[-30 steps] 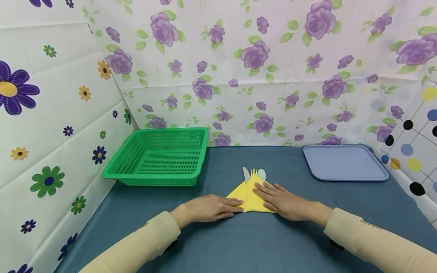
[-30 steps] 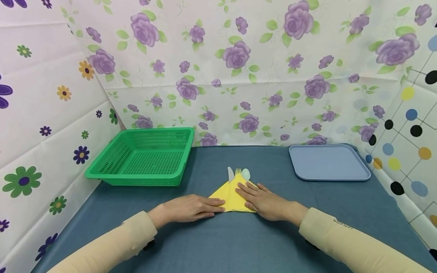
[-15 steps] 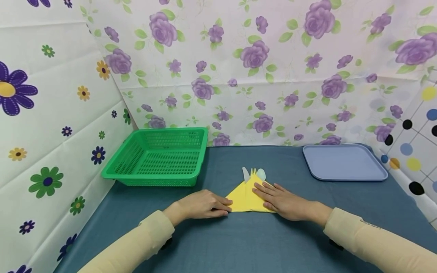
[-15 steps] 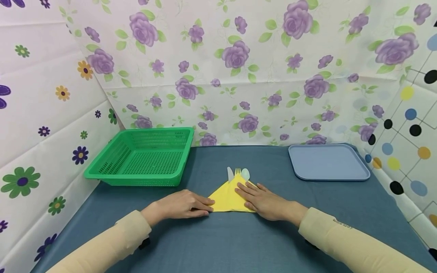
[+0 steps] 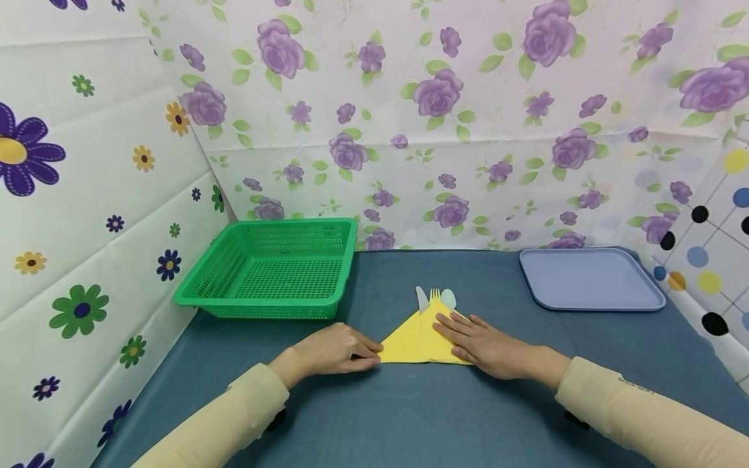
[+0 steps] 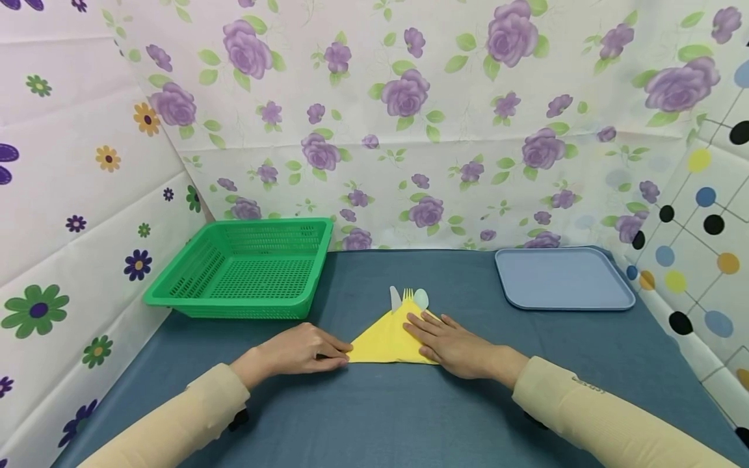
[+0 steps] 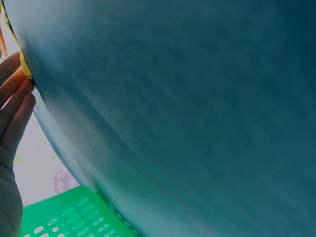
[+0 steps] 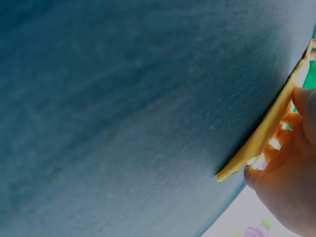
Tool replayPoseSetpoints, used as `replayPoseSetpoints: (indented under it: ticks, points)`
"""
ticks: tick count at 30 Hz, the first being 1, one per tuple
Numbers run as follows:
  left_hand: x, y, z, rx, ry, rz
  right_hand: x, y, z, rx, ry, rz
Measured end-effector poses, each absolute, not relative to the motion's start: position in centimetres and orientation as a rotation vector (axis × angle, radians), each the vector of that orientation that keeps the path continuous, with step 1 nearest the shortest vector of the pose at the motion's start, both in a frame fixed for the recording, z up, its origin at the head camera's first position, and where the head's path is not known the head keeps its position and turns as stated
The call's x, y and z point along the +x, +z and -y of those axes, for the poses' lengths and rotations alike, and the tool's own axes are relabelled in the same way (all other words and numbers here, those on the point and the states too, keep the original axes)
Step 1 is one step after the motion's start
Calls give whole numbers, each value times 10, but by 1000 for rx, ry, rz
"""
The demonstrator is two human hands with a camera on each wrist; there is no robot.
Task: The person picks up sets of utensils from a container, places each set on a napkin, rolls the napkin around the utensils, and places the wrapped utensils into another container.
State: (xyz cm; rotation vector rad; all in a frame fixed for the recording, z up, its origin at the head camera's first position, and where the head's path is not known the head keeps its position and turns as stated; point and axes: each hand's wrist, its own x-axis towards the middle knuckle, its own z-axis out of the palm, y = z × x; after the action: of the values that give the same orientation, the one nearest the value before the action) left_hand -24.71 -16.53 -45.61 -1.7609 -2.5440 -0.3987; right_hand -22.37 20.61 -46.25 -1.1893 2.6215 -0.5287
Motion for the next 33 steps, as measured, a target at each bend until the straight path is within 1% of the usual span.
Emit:
replayPoseSetpoints:
  ticks: [9,20,33]
  points:
    - [-247,-454,163,-1746,-332,2504,-223,-462,-207,-1177,-517,-2612]
    - [-248,-446,129,-1715,-226,2552,-225,-462,-205,-1160,-511,-2612]
    - [-244,-456,105,-1724,-151,2735,-225,-463,-206,-1158,-519,-2609]
